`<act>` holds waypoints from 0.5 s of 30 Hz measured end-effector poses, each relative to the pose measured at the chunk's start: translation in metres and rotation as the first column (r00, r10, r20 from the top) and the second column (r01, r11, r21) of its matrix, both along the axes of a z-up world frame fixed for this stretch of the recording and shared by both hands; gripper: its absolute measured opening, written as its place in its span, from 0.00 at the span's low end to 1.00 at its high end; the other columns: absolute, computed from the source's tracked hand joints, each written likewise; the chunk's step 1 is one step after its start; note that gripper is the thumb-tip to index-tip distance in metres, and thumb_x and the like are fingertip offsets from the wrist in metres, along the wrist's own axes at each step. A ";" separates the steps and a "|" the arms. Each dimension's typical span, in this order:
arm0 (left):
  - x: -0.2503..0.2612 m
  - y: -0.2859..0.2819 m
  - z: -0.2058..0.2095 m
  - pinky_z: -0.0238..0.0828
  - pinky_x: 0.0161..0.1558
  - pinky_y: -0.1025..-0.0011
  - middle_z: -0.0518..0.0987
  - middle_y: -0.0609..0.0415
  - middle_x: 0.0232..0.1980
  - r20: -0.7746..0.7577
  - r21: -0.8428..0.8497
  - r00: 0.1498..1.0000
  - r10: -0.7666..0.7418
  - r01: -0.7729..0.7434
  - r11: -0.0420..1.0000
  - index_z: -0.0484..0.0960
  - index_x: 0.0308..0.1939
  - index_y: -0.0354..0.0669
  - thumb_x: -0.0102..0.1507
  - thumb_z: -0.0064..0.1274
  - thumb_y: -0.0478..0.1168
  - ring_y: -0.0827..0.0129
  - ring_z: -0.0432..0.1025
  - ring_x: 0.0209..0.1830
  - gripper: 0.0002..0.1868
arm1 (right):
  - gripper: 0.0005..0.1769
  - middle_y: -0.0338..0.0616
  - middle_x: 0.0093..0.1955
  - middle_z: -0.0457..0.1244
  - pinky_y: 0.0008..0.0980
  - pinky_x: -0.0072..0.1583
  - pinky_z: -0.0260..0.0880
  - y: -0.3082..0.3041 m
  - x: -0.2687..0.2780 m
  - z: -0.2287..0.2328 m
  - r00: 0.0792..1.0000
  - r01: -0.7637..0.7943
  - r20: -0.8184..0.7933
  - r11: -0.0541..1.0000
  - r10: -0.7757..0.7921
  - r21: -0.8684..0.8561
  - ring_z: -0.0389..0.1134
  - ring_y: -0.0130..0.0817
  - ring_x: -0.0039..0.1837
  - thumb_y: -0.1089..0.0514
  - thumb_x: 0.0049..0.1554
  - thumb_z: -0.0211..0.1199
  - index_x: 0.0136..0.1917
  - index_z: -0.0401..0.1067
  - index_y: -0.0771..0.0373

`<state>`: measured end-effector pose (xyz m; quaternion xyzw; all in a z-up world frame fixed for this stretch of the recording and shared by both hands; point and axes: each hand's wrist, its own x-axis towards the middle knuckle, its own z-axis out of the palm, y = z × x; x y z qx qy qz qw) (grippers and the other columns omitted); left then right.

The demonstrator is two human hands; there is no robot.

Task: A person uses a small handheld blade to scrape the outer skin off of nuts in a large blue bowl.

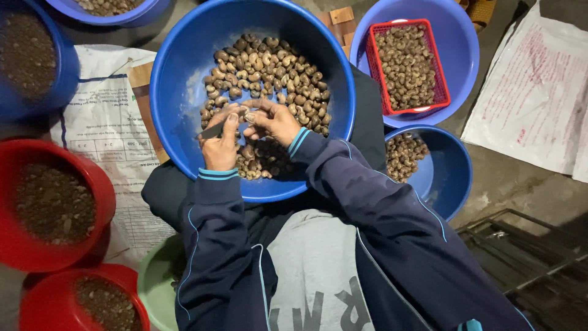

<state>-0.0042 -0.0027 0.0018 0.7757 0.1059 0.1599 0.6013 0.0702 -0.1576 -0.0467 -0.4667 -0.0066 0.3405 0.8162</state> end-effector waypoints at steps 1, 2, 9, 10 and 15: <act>0.000 -0.001 -0.001 0.80 0.47 0.50 0.84 0.36 0.51 0.001 0.000 1.000 0.000 0.000 1.000 0.86 0.55 0.44 0.76 0.50 0.47 0.43 0.79 0.52 0.14 | 0.22 0.60 0.51 0.71 0.33 0.43 0.85 0.000 0.001 0.003 1.000 0.000 0.001 1.000 0.000 0.000 0.78 0.48 0.45 0.65 0.62 0.64 0.68 0.67 0.69; -0.001 -0.001 -0.002 0.79 0.48 0.49 0.84 0.35 0.49 0.005 0.023 0.999 0.046 -0.046 0.999 0.86 0.55 0.41 0.76 0.50 0.47 0.42 0.79 0.51 0.15 | 0.22 0.60 0.51 0.71 0.33 0.43 0.85 0.000 0.000 0.006 1.000 -0.010 -0.012 1.000 0.010 0.000 0.78 0.47 0.45 0.64 0.62 0.63 0.68 0.67 0.69; 0.000 -0.006 -0.015 0.77 0.49 0.49 0.85 0.32 0.45 0.112 0.030 0.987 0.118 -0.122 0.992 0.88 0.48 0.36 0.70 0.59 0.40 0.41 0.79 0.51 0.10 | 0.21 0.59 0.52 0.69 0.39 0.43 0.85 -0.001 0.002 -0.011 0.999 -0.047 -0.006 0.995 0.046 -0.087 0.78 0.49 0.45 0.62 0.62 0.64 0.68 0.69 0.65; -0.002 -0.005 -0.012 0.77 0.49 0.49 0.85 0.32 0.45 0.105 0.039 0.985 0.136 -0.141 0.989 0.88 0.48 0.36 0.70 0.59 0.40 0.41 0.79 0.51 0.10 | 0.21 0.59 0.52 0.69 0.39 0.43 0.85 -0.001 0.001 -0.006 0.998 -0.066 -0.014 0.995 0.065 -0.079 0.78 0.49 0.45 0.62 0.62 0.64 0.68 0.69 0.65; 0.002 -0.009 0.003 0.77 0.54 0.48 0.86 0.39 0.48 0.136 0.007 0.989 0.052 -0.054 0.999 0.88 0.51 0.42 0.72 0.55 0.43 0.43 0.78 0.56 0.11 | 0.19 0.60 0.53 0.71 0.38 0.41 0.85 -0.004 0.005 -0.006 0.998 -0.001 -0.068 0.986 -0.011 -0.166 0.78 0.49 0.43 0.61 0.62 0.66 0.65 0.71 0.64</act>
